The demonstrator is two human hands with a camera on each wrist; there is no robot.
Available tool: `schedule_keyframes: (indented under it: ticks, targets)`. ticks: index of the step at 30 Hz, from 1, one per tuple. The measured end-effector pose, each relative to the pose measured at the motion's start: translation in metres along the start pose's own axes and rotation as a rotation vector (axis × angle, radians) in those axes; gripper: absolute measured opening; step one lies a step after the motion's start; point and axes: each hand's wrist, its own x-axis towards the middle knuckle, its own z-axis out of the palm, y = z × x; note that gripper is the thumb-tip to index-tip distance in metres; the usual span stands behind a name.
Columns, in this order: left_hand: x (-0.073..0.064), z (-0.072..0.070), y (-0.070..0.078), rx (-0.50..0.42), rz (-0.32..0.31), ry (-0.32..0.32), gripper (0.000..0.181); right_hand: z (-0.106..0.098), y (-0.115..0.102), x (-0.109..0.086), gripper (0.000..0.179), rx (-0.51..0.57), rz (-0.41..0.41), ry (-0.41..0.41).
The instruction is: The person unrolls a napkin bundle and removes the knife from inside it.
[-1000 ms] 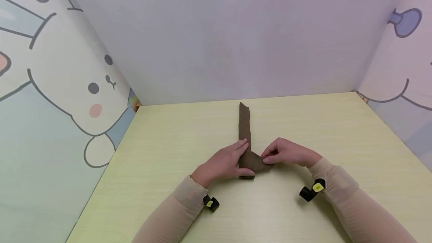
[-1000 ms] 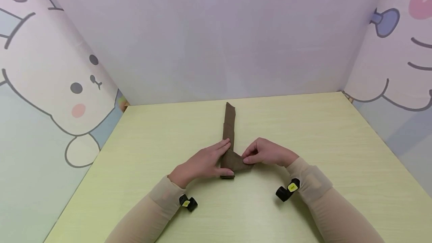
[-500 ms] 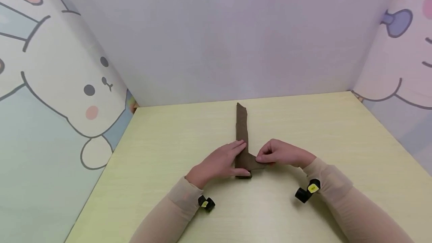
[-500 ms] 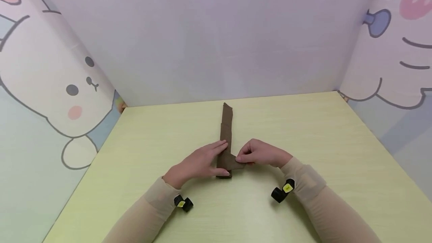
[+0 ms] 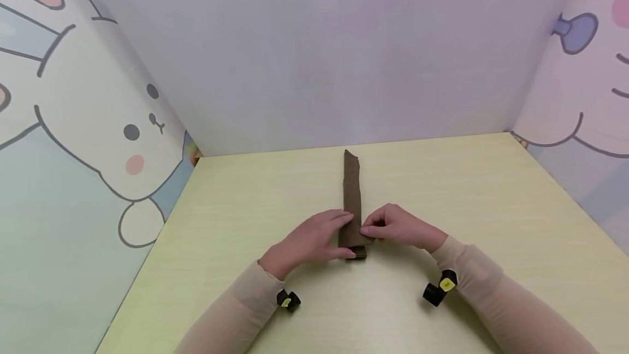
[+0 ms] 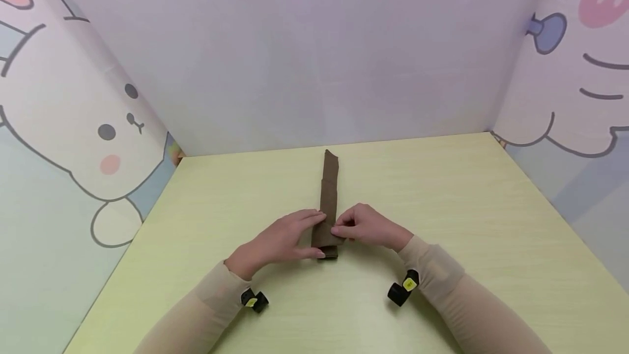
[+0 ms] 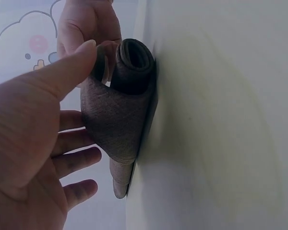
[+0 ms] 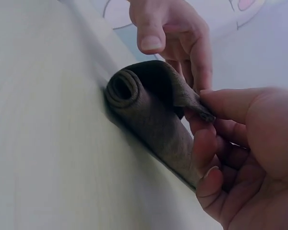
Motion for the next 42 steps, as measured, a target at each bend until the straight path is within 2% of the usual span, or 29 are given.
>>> schedule_keyframes:
  ticks: [6,8,11,17,21,25,30,42]
  targets:
    - [-0.002,-0.002,-0.002,0.011,0.028,0.022,0.071,0.009,-0.006,0.002,0.016,-0.011,-0.009,0.054]
    - [-0.003,-0.002,-0.002,0.018,0.027,0.023,0.068,0.010,-0.015,0.001,0.015,-0.004,-0.003,0.066]
    - [-0.006,-0.003,-0.003,0.022,0.009,0.012,0.064,0.012,-0.014,0.003,0.018,-0.026,0.008,0.105]
    - [-0.014,-0.003,-0.009,0.030,-0.025,-0.018,0.064,0.014,-0.004,0.006,0.023,-0.146,-0.031,0.227]
    - [-0.020,-0.003,-0.012,0.030,-0.038,-0.024,0.064,0.016,0.000,0.008,0.025,-0.224,-0.088,0.268]
    - [-0.026,-0.005,-0.013,0.031,-0.050,-0.030,0.063,0.019,0.003,0.009,0.038,-0.290,-0.098,0.272]
    - [-0.031,-0.006,-0.016,0.033,-0.070,-0.050,0.061,0.022,0.004,0.008,0.050,-0.353,-0.068,0.243]
    - [-0.044,-0.006,-0.020,0.019,-0.115,-0.053,0.058,0.025,0.005,0.009,0.052,-0.419,-0.064,0.213]
